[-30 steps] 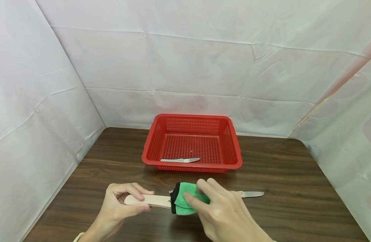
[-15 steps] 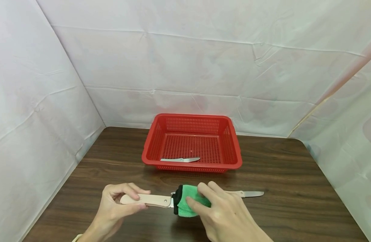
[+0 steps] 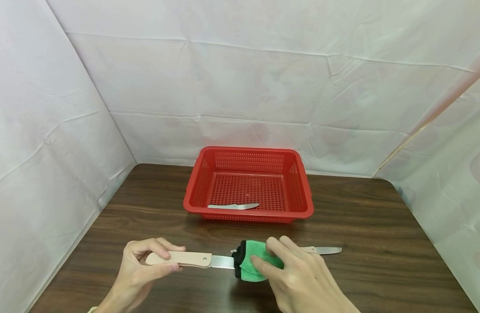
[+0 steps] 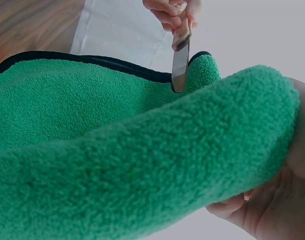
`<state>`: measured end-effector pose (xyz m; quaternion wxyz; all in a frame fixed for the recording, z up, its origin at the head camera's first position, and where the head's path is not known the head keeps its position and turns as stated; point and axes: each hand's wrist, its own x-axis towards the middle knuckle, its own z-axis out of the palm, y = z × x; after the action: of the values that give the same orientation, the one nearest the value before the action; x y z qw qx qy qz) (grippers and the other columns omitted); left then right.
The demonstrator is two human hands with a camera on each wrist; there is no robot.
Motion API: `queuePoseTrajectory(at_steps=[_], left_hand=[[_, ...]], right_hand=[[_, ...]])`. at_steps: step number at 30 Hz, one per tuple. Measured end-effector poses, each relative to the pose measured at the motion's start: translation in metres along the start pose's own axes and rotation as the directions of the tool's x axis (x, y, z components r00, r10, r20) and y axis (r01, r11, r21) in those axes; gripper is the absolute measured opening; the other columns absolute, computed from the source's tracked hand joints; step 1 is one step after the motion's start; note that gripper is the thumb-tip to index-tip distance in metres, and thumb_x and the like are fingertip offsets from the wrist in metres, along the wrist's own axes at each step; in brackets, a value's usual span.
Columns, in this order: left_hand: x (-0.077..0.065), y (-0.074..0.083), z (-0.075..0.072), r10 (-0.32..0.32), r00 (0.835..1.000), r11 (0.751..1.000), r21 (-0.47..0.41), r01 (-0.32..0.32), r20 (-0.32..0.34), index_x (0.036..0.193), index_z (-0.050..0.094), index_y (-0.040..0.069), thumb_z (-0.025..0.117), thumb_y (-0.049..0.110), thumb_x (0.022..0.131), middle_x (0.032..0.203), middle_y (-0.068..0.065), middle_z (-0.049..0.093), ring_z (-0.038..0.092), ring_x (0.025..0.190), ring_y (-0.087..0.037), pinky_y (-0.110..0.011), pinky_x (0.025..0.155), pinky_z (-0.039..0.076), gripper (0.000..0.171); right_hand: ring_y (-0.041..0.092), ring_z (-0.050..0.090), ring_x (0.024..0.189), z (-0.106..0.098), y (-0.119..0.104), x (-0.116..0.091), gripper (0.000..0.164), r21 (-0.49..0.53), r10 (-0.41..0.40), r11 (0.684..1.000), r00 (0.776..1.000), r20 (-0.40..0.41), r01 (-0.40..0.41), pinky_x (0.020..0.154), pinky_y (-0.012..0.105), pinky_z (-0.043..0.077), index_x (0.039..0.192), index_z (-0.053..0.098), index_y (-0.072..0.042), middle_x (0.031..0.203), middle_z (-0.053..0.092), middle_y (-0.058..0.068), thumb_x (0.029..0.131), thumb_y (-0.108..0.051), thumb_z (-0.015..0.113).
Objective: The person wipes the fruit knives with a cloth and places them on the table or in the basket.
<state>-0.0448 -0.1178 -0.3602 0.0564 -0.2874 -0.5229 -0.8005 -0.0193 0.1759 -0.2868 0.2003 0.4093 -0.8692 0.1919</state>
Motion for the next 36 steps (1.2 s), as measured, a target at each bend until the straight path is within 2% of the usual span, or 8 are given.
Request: queuePoseTrajectory(at_steps=[7,13,19,26,31,36], left_hand=[[-0.001,0.001,0.0,0.005,1.0,1.0,0.001,-0.005,0.007,0.078,0.063,0.002,0.06,-0.026,0.061,0.087,-0.019,0.065,0.061,0.082,-0.033,-0.029,0.059,0.052,0.033],[-0.001,-0.001,0.001,0.015,1.0,0.999,0.031,-0.015,0.015,0.077,0.064,0.001,0.062,-0.026,0.06,0.086,-0.018,0.065,0.062,0.082,-0.032,-0.028,0.057,0.051,0.032],[0.001,-0.003,0.005,0.044,0.999,0.997,0.062,-0.045,0.027,0.076,0.064,0.002,0.063,-0.025,0.059,0.084,-0.018,0.065,0.062,0.079,-0.03,-0.027,0.052,0.051,0.032],[0.004,-0.006,0.01,0.026,0.999,0.999,0.044,-0.028,0.037,0.076,0.064,0.001,0.063,-0.024,0.06,0.083,-0.018,0.065,0.062,0.078,-0.03,-0.029,0.053,0.051,0.029],[0.007,-0.006,0.014,0.016,0.999,0.999,0.049,-0.017,0.029,0.075,0.064,0.0,0.064,-0.022,0.061,0.083,-0.018,0.065,0.062,0.079,-0.03,-0.03,0.054,0.051,0.027],[0.009,-0.006,0.016,0.017,1.0,0.999,0.034,-0.018,0.016,0.075,0.064,0.0,0.065,-0.022,0.061,0.083,-0.019,0.065,0.062,0.078,-0.031,-0.03,0.054,0.052,0.026]], right_hand=[[0.007,0.04,0.079,0.002,0.0,-0.002,0.041,-0.014,0.016,1.0,1.0,-0.009,-0.016,0.048,0.005,0.034,0.111,0.061,-0.025,0.093,0.044,-0.007,0.091,-0.039,0.028],[0.005,0.04,0.076,0.0,0.0,0.001,0.039,0.01,-0.004,1.0,0.999,-0.048,0.004,0.049,0.004,0.033,0.108,0.063,-0.019,0.09,0.045,-0.005,0.092,-0.031,0.03],[0.005,0.041,0.074,-0.004,-0.003,0.006,0.039,0.016,0.016,1.0,0.998,-0.059,-0.015,0.051,0.004,0.035,0.109,0.063,-0.02,0.09,0.045,-0.004,0.092,-0.031,0.029],[0.003,0.041,0.074,0.0,-0.006,0.016,0.037,-0.03,-0.048,0.999,0.988,-0.145,0.044,0.05,0.003,0.033,0.105,0.065,-0.021,0.089,0.047,-0.005,0.092,-0.027,0.03],[0.006,0.041,0.078,0.0,-0.008,0.018,0.039,0.005,-0.032,0.999,0.997,-0.066,0.032,0.052,0.006,0.039,0.11,0.062,-0.021,0.091,0.046,-0.004,0.092,-0.031,0.029],[0.005,0.04,0.081,0.001,-0.009,0.017,0.04,0.014,-0.01,1.0,1.0,0.001,0.01,0.052,0.005,0.038,0.112,0.06,-0.024,0.093,0.045,-0.007,0.091,-0.036,0.028]])
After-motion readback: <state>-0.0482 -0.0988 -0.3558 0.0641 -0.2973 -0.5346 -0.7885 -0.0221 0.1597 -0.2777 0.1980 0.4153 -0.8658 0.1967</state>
